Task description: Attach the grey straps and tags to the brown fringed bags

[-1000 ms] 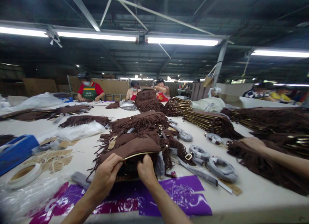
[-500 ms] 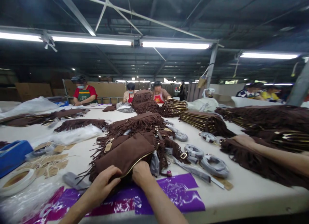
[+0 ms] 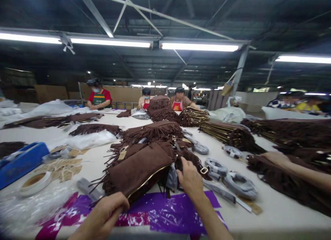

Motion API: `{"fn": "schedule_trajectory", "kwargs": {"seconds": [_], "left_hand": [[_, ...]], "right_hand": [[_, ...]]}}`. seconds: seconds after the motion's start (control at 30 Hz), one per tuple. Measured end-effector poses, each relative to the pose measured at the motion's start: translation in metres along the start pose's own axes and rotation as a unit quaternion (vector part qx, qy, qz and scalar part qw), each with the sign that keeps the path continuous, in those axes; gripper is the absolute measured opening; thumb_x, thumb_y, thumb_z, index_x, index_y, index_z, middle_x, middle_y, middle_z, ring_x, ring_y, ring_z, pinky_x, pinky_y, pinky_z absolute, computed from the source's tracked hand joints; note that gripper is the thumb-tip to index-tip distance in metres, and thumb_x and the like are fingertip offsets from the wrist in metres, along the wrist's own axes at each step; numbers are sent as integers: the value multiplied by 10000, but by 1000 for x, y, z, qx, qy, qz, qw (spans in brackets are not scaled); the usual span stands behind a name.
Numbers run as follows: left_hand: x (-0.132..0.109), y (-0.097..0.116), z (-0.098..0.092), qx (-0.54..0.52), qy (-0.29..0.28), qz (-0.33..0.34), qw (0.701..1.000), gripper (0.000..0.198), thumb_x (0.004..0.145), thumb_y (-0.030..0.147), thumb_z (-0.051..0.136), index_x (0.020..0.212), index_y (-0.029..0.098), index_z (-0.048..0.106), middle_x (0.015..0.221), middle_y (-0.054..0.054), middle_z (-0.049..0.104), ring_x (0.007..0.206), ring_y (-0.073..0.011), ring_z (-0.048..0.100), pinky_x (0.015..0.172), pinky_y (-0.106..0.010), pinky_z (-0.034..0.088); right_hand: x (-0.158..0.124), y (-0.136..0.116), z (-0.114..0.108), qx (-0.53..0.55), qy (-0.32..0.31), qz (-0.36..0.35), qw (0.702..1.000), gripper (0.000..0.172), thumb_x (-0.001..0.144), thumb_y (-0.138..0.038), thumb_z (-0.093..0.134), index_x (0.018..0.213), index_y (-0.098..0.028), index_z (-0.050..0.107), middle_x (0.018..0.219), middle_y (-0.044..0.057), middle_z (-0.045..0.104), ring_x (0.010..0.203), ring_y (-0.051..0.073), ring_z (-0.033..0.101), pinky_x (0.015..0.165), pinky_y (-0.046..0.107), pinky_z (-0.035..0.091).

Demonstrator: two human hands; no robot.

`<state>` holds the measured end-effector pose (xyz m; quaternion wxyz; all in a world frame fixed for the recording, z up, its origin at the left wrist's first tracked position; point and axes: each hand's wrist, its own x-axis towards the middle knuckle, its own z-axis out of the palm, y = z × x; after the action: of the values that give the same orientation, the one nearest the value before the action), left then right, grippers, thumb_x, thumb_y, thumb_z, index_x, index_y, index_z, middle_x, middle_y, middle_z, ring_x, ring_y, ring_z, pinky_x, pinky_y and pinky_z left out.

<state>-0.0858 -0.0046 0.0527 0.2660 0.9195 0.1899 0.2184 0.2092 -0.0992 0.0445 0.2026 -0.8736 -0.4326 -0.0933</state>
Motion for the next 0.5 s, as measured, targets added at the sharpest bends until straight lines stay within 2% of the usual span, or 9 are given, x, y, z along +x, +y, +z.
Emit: {"fn": "schedule_trajectory", "kwargs": {"seconds": [0.07,0.13,0.17,0.27,0.37,0.43,0.5], "left_hand": [[14,10,20,-26,-39,63,997,224,810,80,432,833,221,604,855,-18,664,808,-159,614,720,-231,446],[30,20,34,-40,-53,93,993,263,772,46,452,879,221,617,933,-27,666,883,-163,616,769,-228,450],[38,24,39,-42,-50,84,994,277,769,38,450,891,219,621,961,-33,663,909,-167,614,790,-233,452],[55,38,47,-38,-39,13,998,267,830,64,423,898,215,633,985,-46,658,944,-181,612,833,-266,458],[65,55,59,-26,-48,-49,997,238,840,118,473,995,215,626,1072,-66,637,1018,-208,596,906,-302,456],[73,68,69,-18,-24,-95,995,306,829,179,535,1131,212,575,1196,-91,588,1108,-244,556,968,-346,438],[82,79,75,-7,13,-149,989,409,829,255,579,1228,198,507,1271,-116,545,1165,-287,519,994,-406,425]], "right_hand": [[17,6,4,4,-35,-38,999,560,882,-169,496,1427,-112,381,1137,160,611,1040,287,612,841,348,456],[33,9,4,7,-60,-82,995,513,831,-54,483,1332,-156,521,1065,108,642,1025,225,621,883,289,442],[39,9,3,4,-67,-101,993,486,805,-12,475,1248,-170,598,1031,89,651,1020,201,620,892,262,433],[51,10,-5,-7,-87,-150,985,335,795,-34,525,1038,-182,702,983,78,640,981,202,612,868,269,439],[53,9,-20,-16,-101,-212,972,121,796,-150,614,851,-204,707,1039,77,608,996,234,572,881,325,426],[49,5,-30,-4,-119,-265,957,105,826,-189,579,794,-216,676,1036,63,615,989,226,563,880,325,414],[41,-1,-39,21,-150,-292,944,150,863,-237,513,767,-227,628,903,43,640,872,208,585,794,306,422]]}}
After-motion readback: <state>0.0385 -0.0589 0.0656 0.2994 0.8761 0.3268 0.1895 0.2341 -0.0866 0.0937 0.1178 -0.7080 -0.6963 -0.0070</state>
